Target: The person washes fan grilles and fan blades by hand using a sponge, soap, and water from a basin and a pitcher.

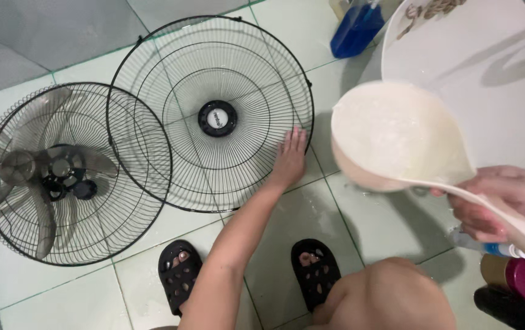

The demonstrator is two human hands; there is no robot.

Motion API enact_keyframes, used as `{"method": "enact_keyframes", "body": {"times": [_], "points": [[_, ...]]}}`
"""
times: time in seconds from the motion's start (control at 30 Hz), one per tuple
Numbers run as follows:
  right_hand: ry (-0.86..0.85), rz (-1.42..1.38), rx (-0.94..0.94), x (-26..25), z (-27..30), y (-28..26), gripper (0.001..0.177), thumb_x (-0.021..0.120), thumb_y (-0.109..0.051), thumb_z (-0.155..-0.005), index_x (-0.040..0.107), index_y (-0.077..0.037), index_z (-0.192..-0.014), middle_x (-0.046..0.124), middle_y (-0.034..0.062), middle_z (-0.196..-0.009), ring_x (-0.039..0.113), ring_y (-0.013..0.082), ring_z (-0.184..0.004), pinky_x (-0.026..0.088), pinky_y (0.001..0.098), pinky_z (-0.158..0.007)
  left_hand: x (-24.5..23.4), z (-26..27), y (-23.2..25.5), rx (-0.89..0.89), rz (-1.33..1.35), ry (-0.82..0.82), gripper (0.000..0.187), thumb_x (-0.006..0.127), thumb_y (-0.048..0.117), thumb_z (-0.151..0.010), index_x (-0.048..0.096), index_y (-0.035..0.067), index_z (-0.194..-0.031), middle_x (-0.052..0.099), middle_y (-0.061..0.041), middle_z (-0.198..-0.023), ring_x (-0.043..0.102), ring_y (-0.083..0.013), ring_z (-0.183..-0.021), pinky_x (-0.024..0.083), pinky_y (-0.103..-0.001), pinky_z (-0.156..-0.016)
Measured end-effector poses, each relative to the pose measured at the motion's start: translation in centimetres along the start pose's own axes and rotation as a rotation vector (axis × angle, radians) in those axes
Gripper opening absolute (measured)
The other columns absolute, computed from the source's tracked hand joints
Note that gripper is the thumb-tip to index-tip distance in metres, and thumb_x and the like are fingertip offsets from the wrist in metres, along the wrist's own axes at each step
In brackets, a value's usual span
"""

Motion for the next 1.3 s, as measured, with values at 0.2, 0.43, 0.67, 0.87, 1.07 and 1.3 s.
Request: {"method": "enact_keyframes", "body": {"times": [0.2,0.43,0.67,0.87,1.07,1.3], "points": [[0.201,0.098,0.513,9.1,-3.6,0.1,0.032,0.047,-0.013,-0.097,0.068,0.01,-0.107,0.043,0.001,-0.059,0.037,0.0131,-0.045,0.032,0.0305,-0.041,-3.8,0.5,0.3,-0.095,0.279,-0.239,0.085,0.061,0.035,-0.092,0.013,0.008,-0.157,0.001,-0.018,-0.167,0.0,-0.0426,-0.154,0.007,-0.063,-0.12],[0.265,0.744,0.521,13.0,-7.5,0.9,0.033,0.057,-0.024,-0.1,0.066,0.006,-0.09,0.059,0.0116,-0.066,0.059,0.0222,-0.052,0.049,0.0378,-0.051,-3.3,1.2,0.8,-0.016,0.305,-0.148,0.074,0.059,0.023,-0.089,0.032,0.004,-0.155,0.033,-0.019,-0.161,0.028,-0.049,-0.145,0.036,-0.051,-0.114],[0.183,0.851,0.413,12.7,-9.8,0.0,0.038,0.06,-0.027,-0.096,0.071,0.008,-0.087,0.063,0.0118,-0.066,0.06,0.0229,-0.051,0.05,0.0375,-0.051,-5.8,3.9,0.3,-0.02,0.377,-0.033,0.033,0.059,0.025,-0.093,0.066,0.004,-0.117,0.073,-0.02,-0.11,0.07,-0.0366,-0.1,0.057,-0.045,-0.085],[0.071,0.861,0.362,16.0,-11.1,-1.2,0.033,0.061,-0.027,-0.093,0.072,0.004,-0.087,0.062,0.0116,-0.062,0.058,0.0229,-0.049,0.048,0.0371,-0.049,-10.7,12.0,-3.7,0.08,0.154,-0.32,0.102,0.081,0.062,-0.074,0.039,0.006,-0.149,0.042,-0.022,-0.15,0.036,-0.0457,-0.139,0.024,-0.06,-0.116],[-0.154,1.091,0.099,24.7,-14.0,-2.7,0.036,0.065,-0.033,-0.089,0.075,0.002,-0.093,0.068,0.0113,-0.064,0.065,0.019,-0.054,0.054,0.0359,-0.053,-18.4,20.8,-12.5,-0.053,-0.378,-0.611,0.134,0.073,0.082,-0.06,0.024,0.006,-0.158,0.015,-0.018,-0.167,0.008,-0.0401,-0.153,0.004,-0.059,-0.121],[-0.248,1.143,0.001,33.8,-19.5,-2.8,0.032,0.064,-0.027,-0.087,0.074,0.004,-0.085,0.071,0.0112,-0.068,0.069,0.0204,-0.056,0.056,0.0342,-0.054,-15.4,25.1,-21.2,-0.194,-0.705,-0.254,0.065,0.058,0.035,-0.099,0.044,0.003,-0.154,0.034,-0.019,-0.165,0.025,-0.0332,-0.155,0.016,-0.045,-0.13]]}}
Point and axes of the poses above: each hand's wrist, its own z-axis away from the middle knuckle, its own x-axis out of the palm, y = z × x, the point moved 2 cm from there along -z, towards the middle knuckle
